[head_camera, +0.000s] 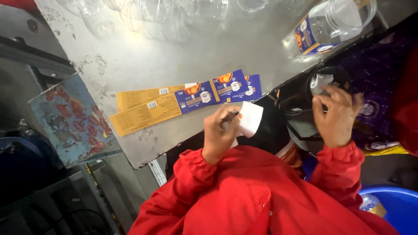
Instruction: The person peels adhesive labels from a backing sheet and applies them to the sides of clear plastic jars at a packing table.
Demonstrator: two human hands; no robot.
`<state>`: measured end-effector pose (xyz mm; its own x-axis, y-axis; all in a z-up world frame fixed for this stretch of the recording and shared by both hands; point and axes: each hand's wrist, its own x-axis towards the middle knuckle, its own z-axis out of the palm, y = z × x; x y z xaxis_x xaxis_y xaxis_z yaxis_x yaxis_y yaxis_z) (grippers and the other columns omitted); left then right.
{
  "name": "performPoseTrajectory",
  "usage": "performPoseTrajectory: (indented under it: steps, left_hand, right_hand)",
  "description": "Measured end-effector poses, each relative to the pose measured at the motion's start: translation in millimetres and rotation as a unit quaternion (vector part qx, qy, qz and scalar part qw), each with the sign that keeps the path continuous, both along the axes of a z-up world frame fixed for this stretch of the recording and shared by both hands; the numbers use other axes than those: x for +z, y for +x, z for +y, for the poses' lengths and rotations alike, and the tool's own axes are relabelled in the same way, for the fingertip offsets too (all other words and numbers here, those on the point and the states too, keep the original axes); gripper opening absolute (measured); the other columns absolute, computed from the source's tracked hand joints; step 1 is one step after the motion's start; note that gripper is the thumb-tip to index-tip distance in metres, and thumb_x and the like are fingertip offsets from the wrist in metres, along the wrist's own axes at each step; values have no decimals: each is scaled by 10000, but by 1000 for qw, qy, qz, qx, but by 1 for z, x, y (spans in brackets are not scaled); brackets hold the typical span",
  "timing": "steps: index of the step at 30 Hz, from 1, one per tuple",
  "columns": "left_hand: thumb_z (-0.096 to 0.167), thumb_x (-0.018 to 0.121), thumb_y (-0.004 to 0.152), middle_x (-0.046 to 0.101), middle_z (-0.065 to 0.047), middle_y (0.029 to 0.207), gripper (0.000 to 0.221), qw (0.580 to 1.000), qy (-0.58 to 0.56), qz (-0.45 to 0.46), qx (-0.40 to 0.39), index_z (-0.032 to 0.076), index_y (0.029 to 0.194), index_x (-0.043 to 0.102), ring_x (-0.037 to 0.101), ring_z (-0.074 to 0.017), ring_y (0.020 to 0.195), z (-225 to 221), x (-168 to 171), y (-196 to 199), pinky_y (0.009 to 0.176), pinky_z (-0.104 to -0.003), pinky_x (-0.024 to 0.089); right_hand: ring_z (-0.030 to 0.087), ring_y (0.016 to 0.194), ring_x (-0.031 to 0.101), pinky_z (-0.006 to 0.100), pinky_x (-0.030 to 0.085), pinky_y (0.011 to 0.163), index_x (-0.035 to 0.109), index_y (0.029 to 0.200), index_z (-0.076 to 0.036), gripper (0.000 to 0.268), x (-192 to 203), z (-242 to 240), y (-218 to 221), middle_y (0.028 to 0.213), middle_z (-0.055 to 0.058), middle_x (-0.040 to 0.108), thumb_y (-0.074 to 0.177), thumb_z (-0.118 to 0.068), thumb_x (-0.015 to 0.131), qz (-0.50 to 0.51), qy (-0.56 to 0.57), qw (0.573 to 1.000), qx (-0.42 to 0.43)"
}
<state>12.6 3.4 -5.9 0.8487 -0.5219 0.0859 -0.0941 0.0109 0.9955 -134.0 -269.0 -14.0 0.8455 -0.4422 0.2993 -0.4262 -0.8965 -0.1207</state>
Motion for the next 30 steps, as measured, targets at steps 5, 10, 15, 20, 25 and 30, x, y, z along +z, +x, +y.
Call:
performPoseTrajectory:
  steps: [5,10,15,20,25,30]
  left_hand:
    - [41,663,1017,671,21,923,140,976,-130,175,21,-6,1148,670,594,-42,836,-4,-23,8,751,-204,473]
    - [21,650,1032,692,-15,1009,177,930,-249,267,44,-15,1205,663,614,-76,902,-29,-41,2,789,-220,479]
    - [7,632,1024,644,-80,1289,421,928,-234,289,-40,-22,1432,532,627,-104,1121,-50,-27,-16,970,-249,526]
    - [133,711,959,496,-126,1487,644,997,-10,47,-64,49,1533,432,637,-208,1040,-40,-6,50,882,-320,553]
    - [239,817,976,395,-109,1637,733,913,143,-365,107,134,1586,425,402,-345,1547,-32,1,200,1297,-446,353]
    - [411,796,956,335,-141,1626,776,829,334,-423,145,118,1569,421,213,-443,1505,-18,29,291,1178,-645,120]
  right_hand:
    - [261,1240,650,477,341,1194,772,1115,-109,122,46,35,9,1260,51,722,1009,-168,753,-100,75,992,32]
    - [373,1204,615,508,402,1170,696,1045,-55,485,50,80,25,1226,123,662,723,-378,860,-157,194,931,265]
    - [356,1138,637,645,316,1085,756,1033,-134,249,40,98,34,1111,75,737,785,-132,735,-176,57,942,280]
    - [158,910,678,383,471,1046,733,1148,-30,157,27,69,2,993,51,737,1029,-101,659,-229,390,885,109]
    - [20,724,577,184,463,626,727,1150,28,153,14,46,-23,875,8,697,1030,-54,682,-196,533,823,6]
    - [33,770,580,196,474,668,731,1179,20,186,11,42,-15,878,9,703,1049,-87,651,-175,501,848,9]
